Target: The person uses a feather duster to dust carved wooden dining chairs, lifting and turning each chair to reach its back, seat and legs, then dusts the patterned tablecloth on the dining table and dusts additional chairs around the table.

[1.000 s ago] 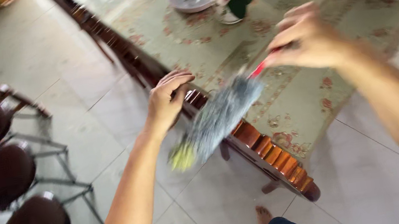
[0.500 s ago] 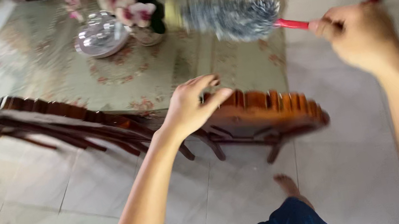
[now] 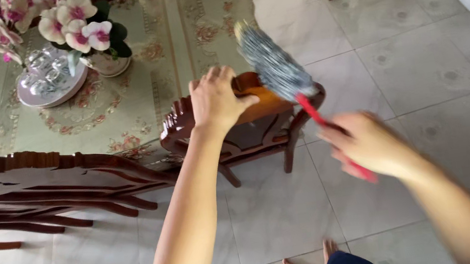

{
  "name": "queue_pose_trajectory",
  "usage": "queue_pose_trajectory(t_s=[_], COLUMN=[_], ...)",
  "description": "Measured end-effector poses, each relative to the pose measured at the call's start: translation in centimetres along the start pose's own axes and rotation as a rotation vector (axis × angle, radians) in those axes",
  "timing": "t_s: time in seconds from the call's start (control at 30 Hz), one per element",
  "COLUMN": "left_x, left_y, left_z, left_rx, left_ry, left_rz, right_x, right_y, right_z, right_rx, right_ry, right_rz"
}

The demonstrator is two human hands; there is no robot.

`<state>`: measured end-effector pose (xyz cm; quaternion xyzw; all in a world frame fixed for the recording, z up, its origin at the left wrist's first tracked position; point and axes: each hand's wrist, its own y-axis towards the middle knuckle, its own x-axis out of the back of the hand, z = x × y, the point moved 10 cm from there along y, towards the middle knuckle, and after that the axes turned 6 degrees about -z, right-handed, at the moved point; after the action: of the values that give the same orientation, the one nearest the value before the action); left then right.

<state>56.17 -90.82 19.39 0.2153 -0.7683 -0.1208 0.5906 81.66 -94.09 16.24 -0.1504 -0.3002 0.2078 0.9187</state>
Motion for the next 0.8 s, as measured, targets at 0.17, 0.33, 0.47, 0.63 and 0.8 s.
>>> queue_pose_trajectory(t_s=[0.17,0.33,0.47,0.63,0.8], left_x=[-0.2,1.1,1.9,3.0,3.1], left_y=[-0.8,-2.5,-4.9,-9.3,-12.9], left_z=[-0.3,-1.5,-2.6,-4.1,-4.8], left_rx=[0.09,0.019,-0.007,0.004,0.073], left_ry=[0.025,0.038,0.013,-0.038,0.198], left_rz=[0.014,-0.133,-0.208,-0.234,-0.254], right_x=[-5.3,-9.1,-9.2,-10.8,-12.7], right_y=[3.7,-2.7,-6.2,-2.6,-8.9], right_z=[0.4,-5.8,-5.6,-4.5,-9.1], right_rx=[0.299,0.317,0.385,0.428,0.674], right_ry=[0.313,-0.01,-0.038,0.078,-0.086], right_rz=[-0.071,-0.028,0.044,0.026,-0.127])
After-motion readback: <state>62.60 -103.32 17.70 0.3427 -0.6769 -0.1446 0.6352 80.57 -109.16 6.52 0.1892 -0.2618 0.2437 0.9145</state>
